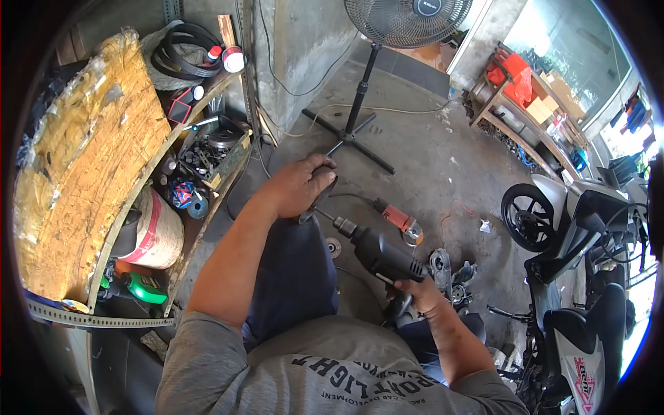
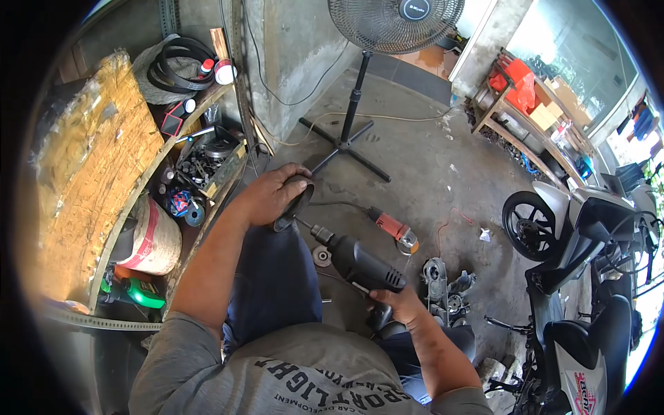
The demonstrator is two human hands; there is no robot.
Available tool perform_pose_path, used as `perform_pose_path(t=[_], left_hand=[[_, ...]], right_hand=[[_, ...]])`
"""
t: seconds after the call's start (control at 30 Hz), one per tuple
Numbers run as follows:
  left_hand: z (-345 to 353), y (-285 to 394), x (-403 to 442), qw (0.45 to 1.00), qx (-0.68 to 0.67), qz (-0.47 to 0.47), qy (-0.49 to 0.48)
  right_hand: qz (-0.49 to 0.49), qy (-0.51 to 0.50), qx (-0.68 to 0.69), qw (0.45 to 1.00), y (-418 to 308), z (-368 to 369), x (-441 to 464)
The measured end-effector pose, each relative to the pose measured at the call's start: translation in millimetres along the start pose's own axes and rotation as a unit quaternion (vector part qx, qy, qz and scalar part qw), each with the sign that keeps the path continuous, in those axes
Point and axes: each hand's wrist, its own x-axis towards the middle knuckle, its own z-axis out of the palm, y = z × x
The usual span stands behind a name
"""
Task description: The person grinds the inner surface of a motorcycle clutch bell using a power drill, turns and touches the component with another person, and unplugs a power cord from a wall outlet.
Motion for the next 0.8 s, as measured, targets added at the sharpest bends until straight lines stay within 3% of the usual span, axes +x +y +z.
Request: perform_pose_path(t=[0.07,0.2,0.57,0.7,0.8], left_hand=[[-2.6,2.0,-0.1,1.000,0.006,0.007,0.010],[-7.5,17.6,-0.4,0.998,-0.005,-0.055,-0.034],[-4.1,6.7,-2.1,1.000,-0.020,-0.024,-0.003],[-5.4,5.7,-0.4,0.999,-0.031,-0.035,-0.004],[-9.2,10.7,0.3,0.998,-0.026,-0.047,-0.013]], right_hand=[[-0.013,-0.005,-0.016,1.000,-1.9,-0.2,3.2],[0.049,-0.029,0.016,0.998,-13.3,-5.8,-0.2],[0.038,-0.007,0.027,0.999,6.1,-6.0,2.9],[0.043,-0.055,0.083,0.994,2.7,-12.7,1.6],[0.050,-0.025,0.104,0.993,-0.3,-11.4,1.3]])
